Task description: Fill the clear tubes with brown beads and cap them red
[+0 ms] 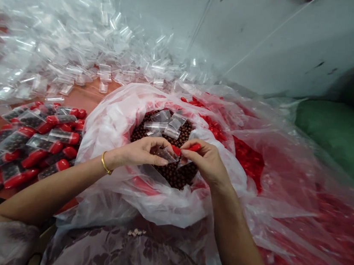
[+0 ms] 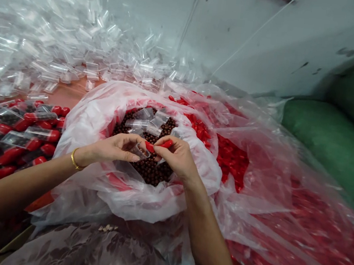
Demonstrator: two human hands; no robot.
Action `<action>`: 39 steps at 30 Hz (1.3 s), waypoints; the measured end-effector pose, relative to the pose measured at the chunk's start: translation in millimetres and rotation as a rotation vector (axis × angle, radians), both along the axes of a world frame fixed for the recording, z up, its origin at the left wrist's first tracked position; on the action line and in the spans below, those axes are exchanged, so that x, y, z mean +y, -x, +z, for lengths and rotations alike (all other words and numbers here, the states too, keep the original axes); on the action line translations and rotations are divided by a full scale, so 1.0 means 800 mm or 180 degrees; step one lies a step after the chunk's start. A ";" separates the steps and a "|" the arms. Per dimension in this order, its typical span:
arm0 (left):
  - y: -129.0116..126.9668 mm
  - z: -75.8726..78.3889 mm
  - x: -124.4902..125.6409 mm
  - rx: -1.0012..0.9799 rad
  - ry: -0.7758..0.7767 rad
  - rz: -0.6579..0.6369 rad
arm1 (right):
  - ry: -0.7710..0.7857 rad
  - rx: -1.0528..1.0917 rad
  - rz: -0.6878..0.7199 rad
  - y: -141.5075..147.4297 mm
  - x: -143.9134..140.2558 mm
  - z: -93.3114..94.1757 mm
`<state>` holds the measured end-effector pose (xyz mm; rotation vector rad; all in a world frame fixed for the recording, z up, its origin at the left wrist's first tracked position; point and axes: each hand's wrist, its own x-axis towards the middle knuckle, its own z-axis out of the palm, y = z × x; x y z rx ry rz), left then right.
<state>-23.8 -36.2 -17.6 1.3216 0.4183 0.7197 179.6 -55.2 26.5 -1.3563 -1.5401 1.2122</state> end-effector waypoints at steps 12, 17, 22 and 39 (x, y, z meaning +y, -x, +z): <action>-0.002 0.007 -0.002 -0.0039 0.0112 0.0161 | -0.0585 -0.0487 -0.0036 -0.001 -0.009 -0.004; -0.005 0.007 -0.004 -0.0166 0.0099 0.0179 | -0.1237 -0.0807 -0.0101 0.012 -0.025 -0.007; -0.007 -0.004 -0.004 0.0307 -0.0464 0.0658 | -0.1740 -0.1106 -0.0180 0.025 -0.030 -0.019; -0.009 0.003 -0.012 0.1306 -0.1117 0.0931 | -0.2453 -0.2281 0.0698 0.011 -0.031 -0.033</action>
